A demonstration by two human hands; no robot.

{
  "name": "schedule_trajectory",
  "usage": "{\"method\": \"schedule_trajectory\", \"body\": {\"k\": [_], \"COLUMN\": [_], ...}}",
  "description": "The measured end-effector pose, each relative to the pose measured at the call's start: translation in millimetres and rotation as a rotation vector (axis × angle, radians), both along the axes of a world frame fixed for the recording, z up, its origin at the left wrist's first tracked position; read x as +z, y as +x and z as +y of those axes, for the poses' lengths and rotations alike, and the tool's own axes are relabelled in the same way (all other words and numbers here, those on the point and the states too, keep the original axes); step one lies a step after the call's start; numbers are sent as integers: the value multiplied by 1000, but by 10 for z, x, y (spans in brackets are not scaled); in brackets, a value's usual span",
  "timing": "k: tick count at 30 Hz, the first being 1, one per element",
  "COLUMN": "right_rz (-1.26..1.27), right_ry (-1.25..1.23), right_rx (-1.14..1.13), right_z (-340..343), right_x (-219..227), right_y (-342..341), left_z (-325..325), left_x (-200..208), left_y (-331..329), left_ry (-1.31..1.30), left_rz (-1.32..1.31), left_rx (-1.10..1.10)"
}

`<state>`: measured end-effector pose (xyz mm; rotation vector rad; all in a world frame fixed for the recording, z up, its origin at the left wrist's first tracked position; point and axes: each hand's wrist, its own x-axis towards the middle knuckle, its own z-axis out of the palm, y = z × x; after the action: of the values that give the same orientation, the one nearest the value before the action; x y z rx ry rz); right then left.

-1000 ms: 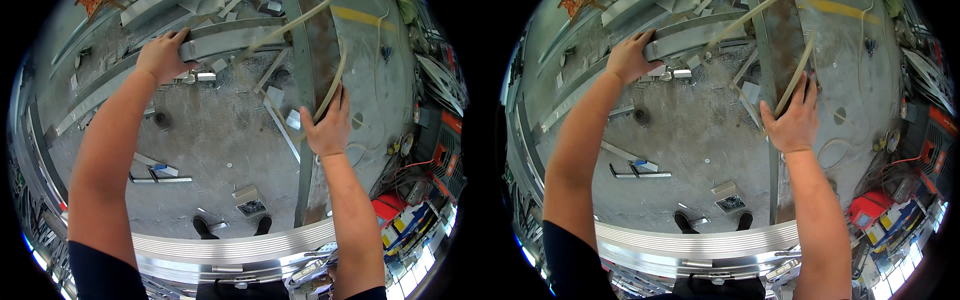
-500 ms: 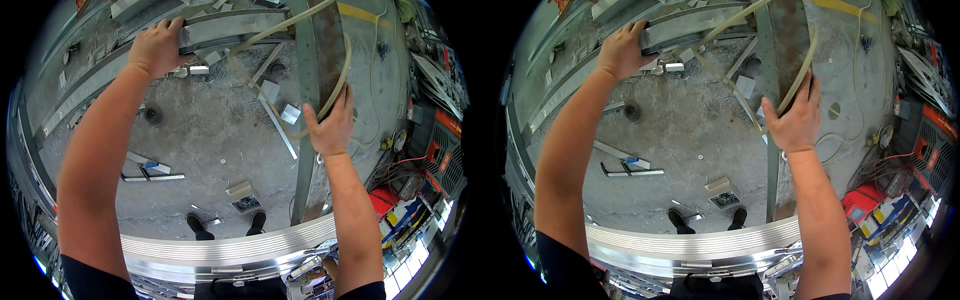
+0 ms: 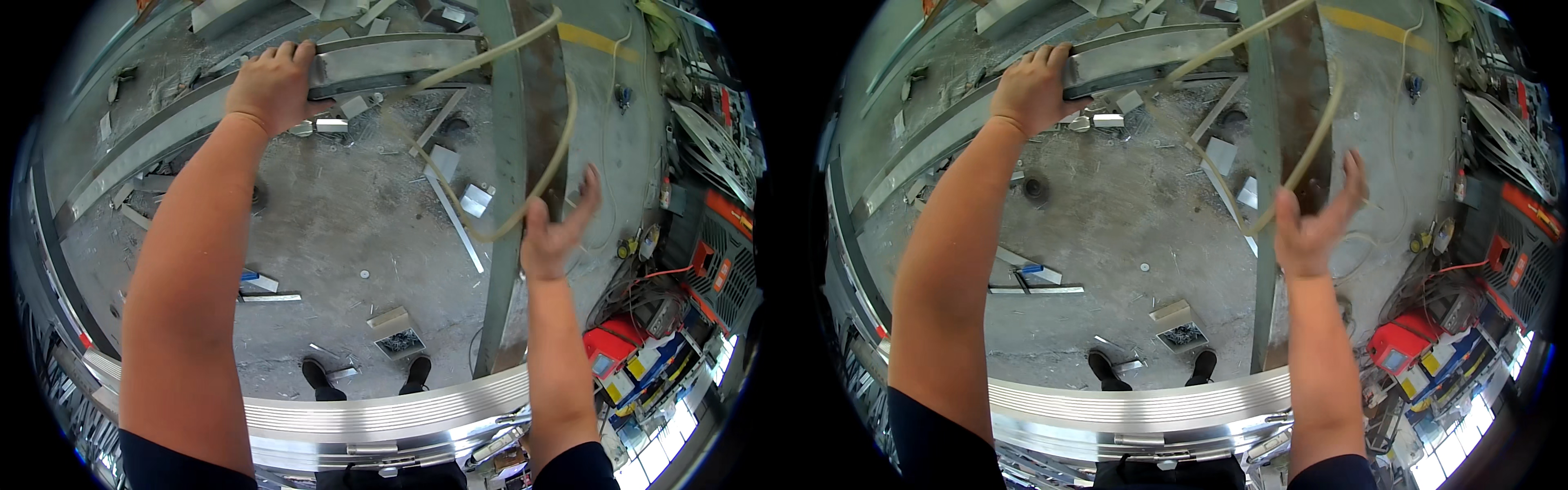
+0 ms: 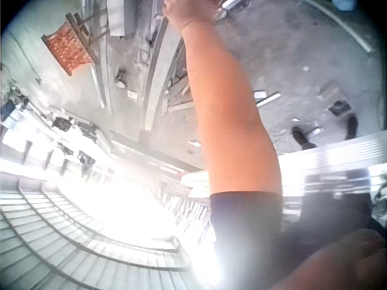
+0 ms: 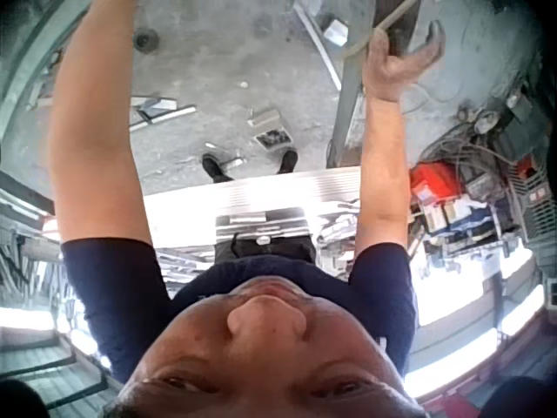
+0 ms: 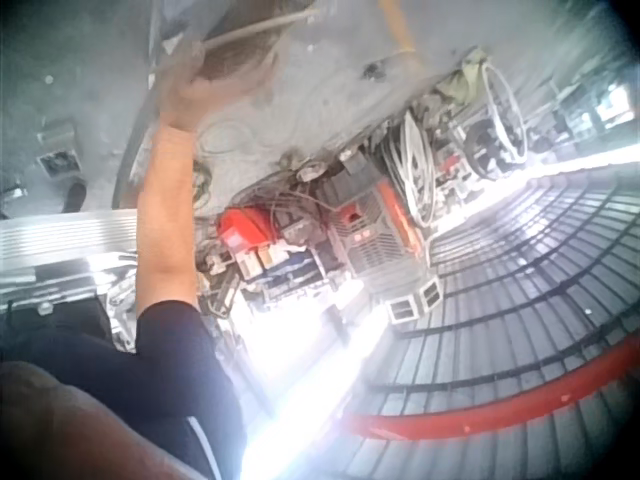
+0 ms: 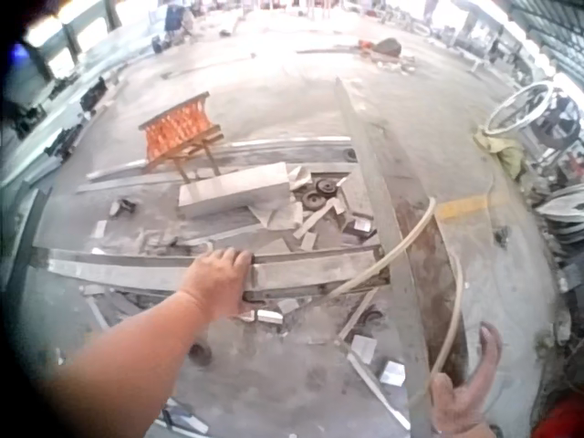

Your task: The person aligns metal brackets onto a long metal frame and uses a rivet gun to fasten them in place. They repeatedly position brackets, fire the rivet gun, and adjust the frame components within a workshop setting.

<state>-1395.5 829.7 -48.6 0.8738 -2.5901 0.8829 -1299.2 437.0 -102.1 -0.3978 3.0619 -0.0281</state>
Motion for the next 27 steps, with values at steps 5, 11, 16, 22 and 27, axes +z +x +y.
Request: {"method": "schedule_trajectory", "body": {"k": [5,11,16,22,27], "right_rz": [-399,-599,-624,-511,-363], "right_ry": [-160,118,634,853,839], "right_rx": [423,-272,79,211,169], "right_z": [-809,-1362,-1468,-1304,-1378], "right_x": [-195,-2400,-3229,-3695,-3624], "right_y": [737,15,-421,-450,-309], "left_z": [30,34,45,5,16], "left_x": [4,-102,94,-11,62], "left_y": [17,8,-1,8,28], "left_ry": [-21,-32,-78,-24,-54], "left_rz": [16,61,103,96,143], "left_rx": [7,-18,-74,-100,-107]}}
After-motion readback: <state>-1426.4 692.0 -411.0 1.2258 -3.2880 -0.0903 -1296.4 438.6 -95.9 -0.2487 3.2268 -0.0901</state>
